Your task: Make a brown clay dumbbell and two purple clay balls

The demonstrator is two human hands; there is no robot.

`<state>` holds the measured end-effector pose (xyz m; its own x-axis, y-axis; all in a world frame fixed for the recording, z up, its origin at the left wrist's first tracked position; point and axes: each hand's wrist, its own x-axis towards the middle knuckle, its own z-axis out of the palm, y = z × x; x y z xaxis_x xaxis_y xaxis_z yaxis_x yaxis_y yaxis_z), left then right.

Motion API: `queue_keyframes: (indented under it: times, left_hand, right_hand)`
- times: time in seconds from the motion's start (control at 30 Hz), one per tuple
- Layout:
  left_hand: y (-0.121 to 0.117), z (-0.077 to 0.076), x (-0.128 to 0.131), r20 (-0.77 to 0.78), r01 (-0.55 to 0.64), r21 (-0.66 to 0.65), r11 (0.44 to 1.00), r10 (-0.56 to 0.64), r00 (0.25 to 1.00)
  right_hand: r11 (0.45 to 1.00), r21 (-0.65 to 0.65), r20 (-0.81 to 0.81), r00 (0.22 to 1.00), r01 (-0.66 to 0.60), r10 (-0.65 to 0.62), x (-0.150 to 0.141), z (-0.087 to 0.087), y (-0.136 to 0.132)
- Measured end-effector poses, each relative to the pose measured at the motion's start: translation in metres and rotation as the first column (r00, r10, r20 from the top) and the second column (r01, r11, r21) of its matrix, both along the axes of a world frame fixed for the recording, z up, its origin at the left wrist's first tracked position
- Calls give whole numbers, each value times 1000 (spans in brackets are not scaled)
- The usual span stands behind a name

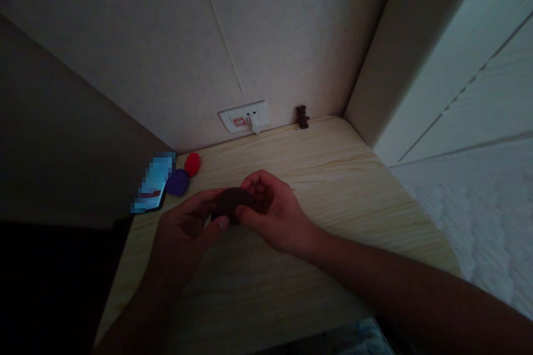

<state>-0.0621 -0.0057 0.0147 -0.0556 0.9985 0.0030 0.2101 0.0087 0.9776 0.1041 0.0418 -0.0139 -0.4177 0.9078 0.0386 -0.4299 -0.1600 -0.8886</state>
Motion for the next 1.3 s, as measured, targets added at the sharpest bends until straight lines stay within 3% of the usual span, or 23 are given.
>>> queue_keyframes:
  times: [0.63, 0.97, 1.3]
  left_hand:
    - [0, -2, -2, 10, 29, 22, 999, -29, 1000]
    - [2, -5, -2, -2, 1, 21, 1000, -1, 1000]
    - [2, 0, -1, 12, -12, -4, 1000, 12, 1000]
  right_hand:
    - [998, -47, -45, 999, -32, 30, 0, 2, 1]
    - [999, 38, -19, 999, -25, 26, 0, -3, 0]
    - [997, 18, -63, 995, -72, 73, 0, -3, -1]
